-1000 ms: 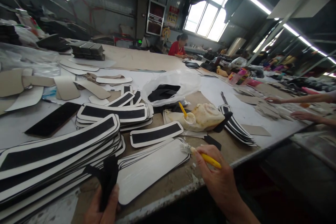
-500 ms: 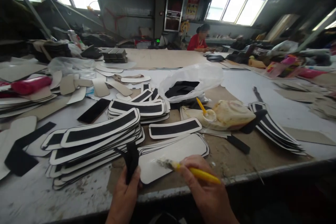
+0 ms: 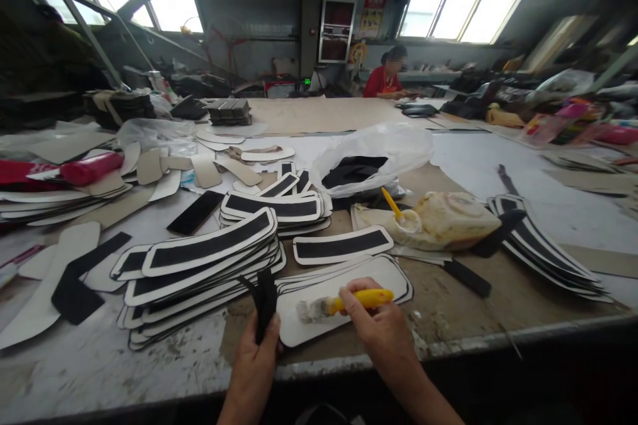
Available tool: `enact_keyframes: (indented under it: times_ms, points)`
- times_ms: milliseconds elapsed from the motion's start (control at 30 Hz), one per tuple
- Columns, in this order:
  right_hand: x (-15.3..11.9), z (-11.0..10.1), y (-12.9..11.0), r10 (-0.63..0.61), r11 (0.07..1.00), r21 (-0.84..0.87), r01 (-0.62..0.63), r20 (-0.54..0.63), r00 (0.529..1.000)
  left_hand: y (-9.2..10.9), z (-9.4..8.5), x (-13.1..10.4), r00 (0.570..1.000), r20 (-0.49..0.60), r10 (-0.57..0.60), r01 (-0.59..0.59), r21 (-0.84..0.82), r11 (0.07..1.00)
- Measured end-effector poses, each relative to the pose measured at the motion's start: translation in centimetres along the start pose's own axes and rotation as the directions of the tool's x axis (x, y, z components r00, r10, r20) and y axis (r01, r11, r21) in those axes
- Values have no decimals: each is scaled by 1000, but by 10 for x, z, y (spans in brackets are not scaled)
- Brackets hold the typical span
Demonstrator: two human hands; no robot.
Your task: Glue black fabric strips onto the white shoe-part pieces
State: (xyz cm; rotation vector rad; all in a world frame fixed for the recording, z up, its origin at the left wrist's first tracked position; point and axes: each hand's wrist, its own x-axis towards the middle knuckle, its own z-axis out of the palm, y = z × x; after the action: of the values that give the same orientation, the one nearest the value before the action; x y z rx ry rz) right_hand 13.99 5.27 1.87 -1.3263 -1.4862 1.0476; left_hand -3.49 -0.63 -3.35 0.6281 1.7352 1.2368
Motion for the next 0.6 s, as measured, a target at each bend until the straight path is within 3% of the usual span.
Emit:
enact_keyframes:
  times_ms: [100,167,267,367,467,533,600]
  points:
    - [4,-19,-5,-18,990,-144,-2,-138,990,7,-3,-2,1000,-18,3,-3,-1,1000]
    - [5,-31,-12,-74,989,-134,56,-134,988,16,-9,-5,999,-30,17,-19,-40,999]
    - [2,-30,-27,-152,988,-16,152,11,988,32,-18,-13,1000,-20,-24,19,-185,983]
    - [-2,-9,-37,-122,992,59,112,207,971,45,-22,-21,994,79,-81,102,-318,942]
    - [1,13,-41,-100,992,103,68,347,933,52,-21,-29,975,211,-66,136,-335,932]
    - [7,19,-43,-51,990,140,-11,427,903,53,-21,-35,948,316,-42,133,-273,953]
    - [15,18,-43,54,962,205,-178,500,864,54,-21,-41,902,430,-30,114,-171,979]
